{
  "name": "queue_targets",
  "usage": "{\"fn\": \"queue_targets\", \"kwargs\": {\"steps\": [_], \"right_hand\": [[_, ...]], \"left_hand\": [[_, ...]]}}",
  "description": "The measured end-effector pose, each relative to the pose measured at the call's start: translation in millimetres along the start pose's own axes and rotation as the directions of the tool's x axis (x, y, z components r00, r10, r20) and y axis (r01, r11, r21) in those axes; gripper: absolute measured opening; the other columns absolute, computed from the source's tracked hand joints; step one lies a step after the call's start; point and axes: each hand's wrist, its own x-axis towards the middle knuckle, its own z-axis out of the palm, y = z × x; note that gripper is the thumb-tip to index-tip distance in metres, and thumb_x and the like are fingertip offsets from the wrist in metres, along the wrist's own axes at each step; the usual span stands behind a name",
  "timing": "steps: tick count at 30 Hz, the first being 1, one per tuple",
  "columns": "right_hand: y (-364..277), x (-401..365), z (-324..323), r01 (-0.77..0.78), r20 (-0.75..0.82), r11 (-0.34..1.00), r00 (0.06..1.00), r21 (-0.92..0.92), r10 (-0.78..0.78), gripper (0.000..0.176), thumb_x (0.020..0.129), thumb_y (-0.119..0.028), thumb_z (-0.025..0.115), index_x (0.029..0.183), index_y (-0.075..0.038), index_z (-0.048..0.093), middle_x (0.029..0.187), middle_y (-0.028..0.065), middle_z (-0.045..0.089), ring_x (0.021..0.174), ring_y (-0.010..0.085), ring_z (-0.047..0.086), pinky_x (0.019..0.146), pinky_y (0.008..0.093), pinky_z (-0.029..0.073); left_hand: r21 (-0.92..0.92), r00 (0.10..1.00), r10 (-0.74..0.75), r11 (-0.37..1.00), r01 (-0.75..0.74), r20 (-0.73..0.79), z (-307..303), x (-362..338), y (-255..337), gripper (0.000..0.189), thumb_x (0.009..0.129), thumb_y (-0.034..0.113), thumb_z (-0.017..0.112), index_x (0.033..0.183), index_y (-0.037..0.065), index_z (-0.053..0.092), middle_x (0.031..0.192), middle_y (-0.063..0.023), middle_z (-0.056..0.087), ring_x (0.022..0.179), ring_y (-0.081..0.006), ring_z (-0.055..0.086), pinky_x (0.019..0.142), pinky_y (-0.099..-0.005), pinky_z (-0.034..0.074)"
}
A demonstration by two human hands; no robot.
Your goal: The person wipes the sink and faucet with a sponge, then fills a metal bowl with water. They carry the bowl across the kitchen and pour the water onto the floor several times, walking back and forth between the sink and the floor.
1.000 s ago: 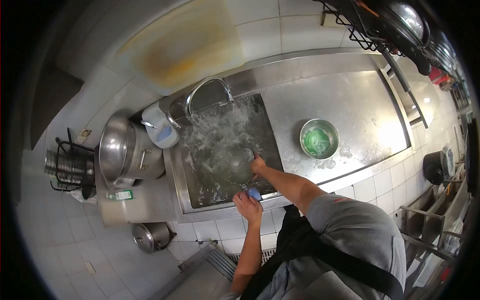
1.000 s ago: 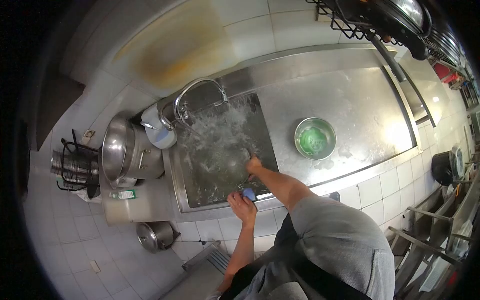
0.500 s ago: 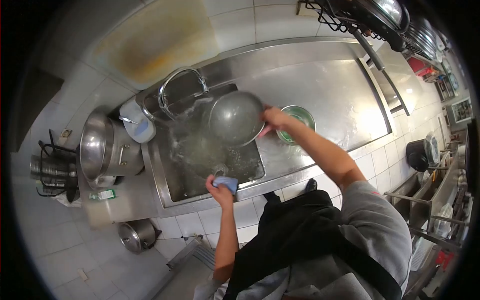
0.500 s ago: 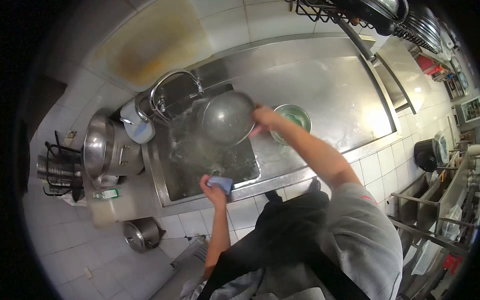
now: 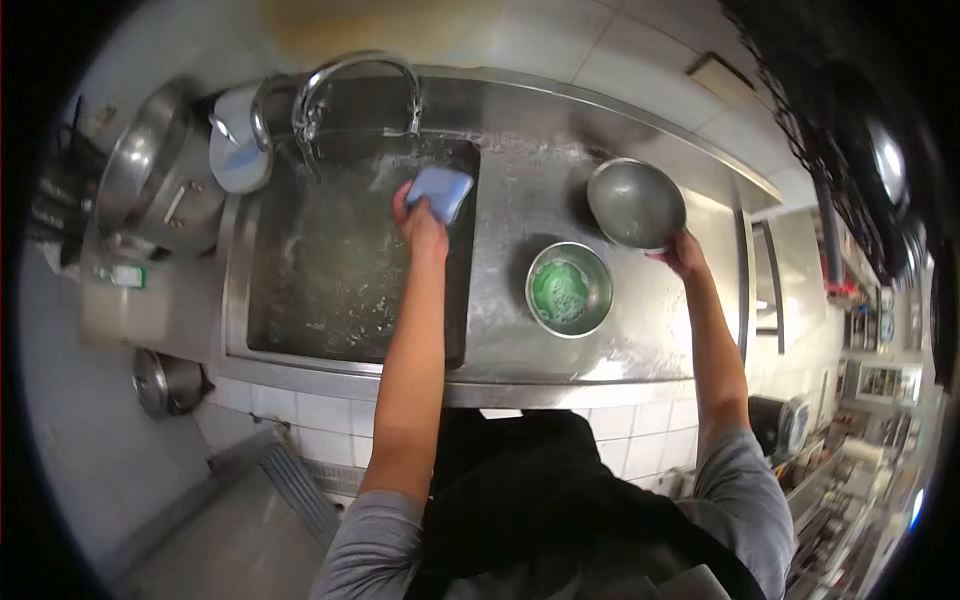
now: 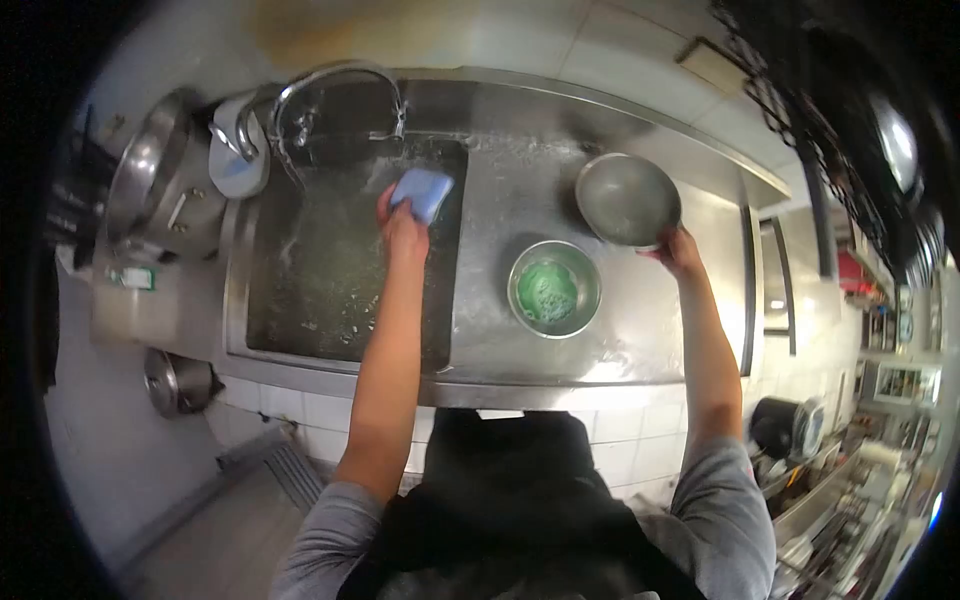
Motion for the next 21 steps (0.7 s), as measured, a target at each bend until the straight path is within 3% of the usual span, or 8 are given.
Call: {"fn": "queue_targets", "kwargs": {"steps": [4,6,7,9,11,13,19,21], "right_hand": [[22.0,30.3,-70.8,-0.037,0.282,0.990,0.960,0.135,-0.003,0.036,0.096,-0.022,0.044,0.123,0.001,0.046,0.113,0.0174,0.058,0.094,0.0304,0.063,0.072,0.0440,0.058],[31.1,47.8,-106.5,0.170,0.145,0.950,0.980,-0.263,-0.135,0.035,0.095,-0.021,0.046,0.123,0.000,0.047,0.109,0.0152,0.060,0.091,0.0285,0.063,0.070,0.0404,0.057],[27.2,51.7,-113.9,0.218,0.115,0.890,0.976,-0.401,-0.187,0.035,0.094,-0.020,0.047,0.123,-0.001,0.047,0.108,0.0145,0.061,0.090,0.0279,0.063,0.070,0.0392,0.056],[-18.6,24.0,-81.9,-0.124,-0.099,0.913,0.991,-0.388,0.093,0.040,0.090,-0.013,0.052,0.128,-0.002,0.045,0.110,0.0148,0.061,0.091,0.0293,0.063,0.070,0.0368,0.055],[-44.0,21.1,-62.7,-0.047,-0.195,0.438,0.934,-0.898,-0.298,0.046,0.087,-0.006,0.055,0.132,-0.003,0.044,0.118,0.0170,0.059,0.097,0.0318,0.063,0.075,0.0378,0.054],[-83.5,18.8,-24.0,0.293,0.235,0.001,0.768,-0.956,-0.596,0.049,0.086,-0.004,0.057,0.133,-0.004,0.046,0.128,0.0185,0.054,0.106,0.0317,0.060,0.083,0.0402,0.053],[-133.7,74.7,144.8,0.617,0.755,-0.466,0.366,-0.635,-0.544,0.047,0.081,-0.003,0.060,0.128,-0.007,0.051,0.131,0.0125,0.051,0.121,0.0308,0.049,0.101,0.0410,0.042],[-128.3,121.9,149.2,0.670,0.801,-0.472,0.334,-0.573,-0.498,0.051,0.080,-0.005,0.062,0.129,-0.008,0.050,0.132,0.0116,0.050,0.121,0.0304,0.049,0.100,0.0409,0.042]], "left_hand": [[-0.124,0.989,0.148,0.981,-0.148,-0.004,37.4,45.2,-68.7,0.040,0.082,-0.009,0.053,0.116,0.013,0.052,0.116,-0.0107,0.052,0.105,-0.0240,0.052,0.089,-0.0395,0.046],[-0.130,0.985,0.168,0.976,-0.173,-0.050,53.0,59.2,-91.0,0.037,0.084,-0.005,0.055,0.115,0.014,0.053,0.118,-0.0120,0.051,0.107,-0.0256,0.052,0.088,-0.0410,0.046],[0.244,0.936,0.352,0.909,-0.337,-0.016,57.1,68.3,-101.1,0.035,0.081,-0.003,0.060,0.113,0.011,0.054,0.114,-0.0121,0.052,0.105,-0.0261,0.051,0.088,-0.0414,0.045],[0.585,0.872,0.486,0.691,-0.425,0.059,65.4,63.8,-107.5,0.035,0.078,0.000,0.065,0.110,0.009,0.055,0.110,-0.0123,0.052,0.103,-0.0266,0.051,0.088,-0.0417,0.044],[0.949,0.670,0.684,-0.112,-0.295,0.289,80.3,41.4,-91.1,0.036,0.076,0.016,0.073,0.107,0.006,0.058,0.109,-0.0163,0.051,0.104,-0.0311,0.048,0.087,-0.0429,0.041],[0.934,0.755,0.564,-0.085,-0.348,0.333,84.1,44.4,-82.4,0.043,0.077,0.028,0.072,0.109,0.003,0.060,0.106,-0.0211,0.051,0.105,-0.0365,0.045,0.091,-0.0489,0.039],[0.916,0.791,0.462,-0.207,-0.343,0.401,89.8,57.0,-104.9,0.047,0.077,0.032,0.071,0.105,-0.003,0.059,0.107,-0.0220,0.055,0.105,-0.0382,0.049,0.093,-0.0450,0.040],[0.897,0.935,0.340,0.377,-0.230,0.097,80.3,67.5,-102.1,0.048,0.078,0.021,0.069,0.114,-0.006,0.053,0.107,-0.0236,0.051,0.102,-0.0384,0.050,0.091,-0.0447,0.041]]}}
